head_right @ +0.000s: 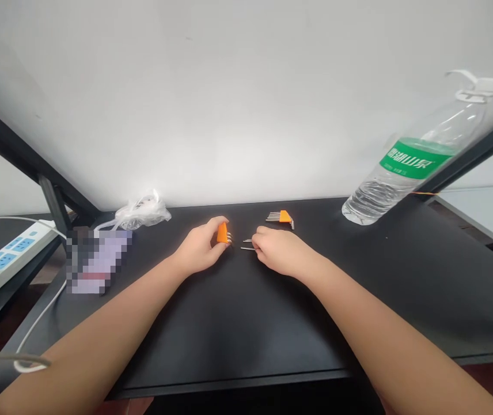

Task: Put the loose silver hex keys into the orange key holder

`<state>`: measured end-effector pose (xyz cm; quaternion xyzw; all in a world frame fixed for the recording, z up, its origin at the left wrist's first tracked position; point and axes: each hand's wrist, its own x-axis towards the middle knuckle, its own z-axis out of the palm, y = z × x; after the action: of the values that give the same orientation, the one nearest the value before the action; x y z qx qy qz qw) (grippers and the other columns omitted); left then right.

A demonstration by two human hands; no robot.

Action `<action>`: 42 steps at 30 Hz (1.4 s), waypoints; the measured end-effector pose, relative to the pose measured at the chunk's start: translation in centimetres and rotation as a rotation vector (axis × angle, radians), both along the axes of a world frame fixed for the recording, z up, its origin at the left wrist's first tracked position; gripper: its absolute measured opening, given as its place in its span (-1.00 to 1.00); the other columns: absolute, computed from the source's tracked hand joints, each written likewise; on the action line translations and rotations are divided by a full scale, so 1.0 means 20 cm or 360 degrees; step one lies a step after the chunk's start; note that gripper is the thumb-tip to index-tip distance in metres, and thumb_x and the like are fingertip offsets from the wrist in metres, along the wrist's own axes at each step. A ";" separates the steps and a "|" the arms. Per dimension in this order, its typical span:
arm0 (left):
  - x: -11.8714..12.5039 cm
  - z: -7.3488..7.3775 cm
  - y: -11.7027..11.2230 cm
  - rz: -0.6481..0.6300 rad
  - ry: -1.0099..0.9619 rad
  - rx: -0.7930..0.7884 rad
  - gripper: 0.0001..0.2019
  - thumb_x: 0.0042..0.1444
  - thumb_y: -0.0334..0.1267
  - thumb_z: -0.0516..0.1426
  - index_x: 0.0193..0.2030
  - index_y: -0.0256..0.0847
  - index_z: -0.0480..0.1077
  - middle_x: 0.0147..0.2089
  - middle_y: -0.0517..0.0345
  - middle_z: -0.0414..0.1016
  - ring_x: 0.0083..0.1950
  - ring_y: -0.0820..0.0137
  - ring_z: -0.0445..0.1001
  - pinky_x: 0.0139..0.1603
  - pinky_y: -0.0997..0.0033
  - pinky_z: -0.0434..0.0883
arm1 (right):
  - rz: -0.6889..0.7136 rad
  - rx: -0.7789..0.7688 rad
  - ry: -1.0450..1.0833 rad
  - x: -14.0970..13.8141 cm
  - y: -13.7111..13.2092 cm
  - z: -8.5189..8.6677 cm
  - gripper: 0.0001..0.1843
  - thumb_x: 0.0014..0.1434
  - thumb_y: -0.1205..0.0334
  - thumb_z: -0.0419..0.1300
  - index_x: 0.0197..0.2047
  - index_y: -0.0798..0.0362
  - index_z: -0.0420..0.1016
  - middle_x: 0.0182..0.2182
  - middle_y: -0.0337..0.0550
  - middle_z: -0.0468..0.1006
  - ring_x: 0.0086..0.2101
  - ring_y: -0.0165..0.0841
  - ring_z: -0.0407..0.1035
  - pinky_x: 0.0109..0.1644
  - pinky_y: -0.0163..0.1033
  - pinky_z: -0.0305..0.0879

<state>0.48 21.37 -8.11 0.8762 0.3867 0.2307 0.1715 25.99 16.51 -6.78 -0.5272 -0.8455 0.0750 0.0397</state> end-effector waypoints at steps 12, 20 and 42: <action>0.00 0.03 -0.02 -0.0085 0.0031 0.0043 -0.59 0.27 -0.14 0.17 0.23 -0.09 0.27 -0.25 0.19 0.51 -0.27 0.33 0.50 -0.24 0.39 0.39 | 0.0062 0.0173 0.0637 -0.04 0.00 0.08 -0.90 0.28 0.37 0.11 -0.27 0.00 0.36 -0.38 -0.21 0.45 -0.36 -0.34 0.34 -0.26 -0.24 0.23; 0.00 0.04 -0.03 -0.0165 0.0014 0.0104 -0.59 0.27 -0.09 0.17 0.22 -0.06 0.29 -0.33 0.25 0.46 -0.31 0.35 0.45 -0.21 0.39 0.38 | 0.0103 0.0302 0.0678 -0.06 -0.02 0.06 -0.79 0.43 0.27 0.01 -0.13 0.00 0.48 -0.19 -0.06 0.54 -0.23 -0.26 0.44 -0.13 -0.15 0.33; 0.02 0.05 -0.02 -0.0144 0.0049 0.0191 -0.66 0.25 -0.17 0.19 0.14 -0.10 0.32 -0.09 0.07 0.54 0.01 0.15 0.46 0.14 0.09 0.33 | 0.0043 0.0151 0.0790 -0.04 0.01 0.04 -0.79 0.38 0.33 0.05 -0.03 0.00 0.49 -0.10 -0.07 0.55 -0.15 -0.26 0.44 -0.05 -0.12 0.38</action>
<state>0.82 20.95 -7.07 0.9050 0.3348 0.2319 0.1229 25.23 16.63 -5.92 -0.4789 -0.8193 0.1631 0.2698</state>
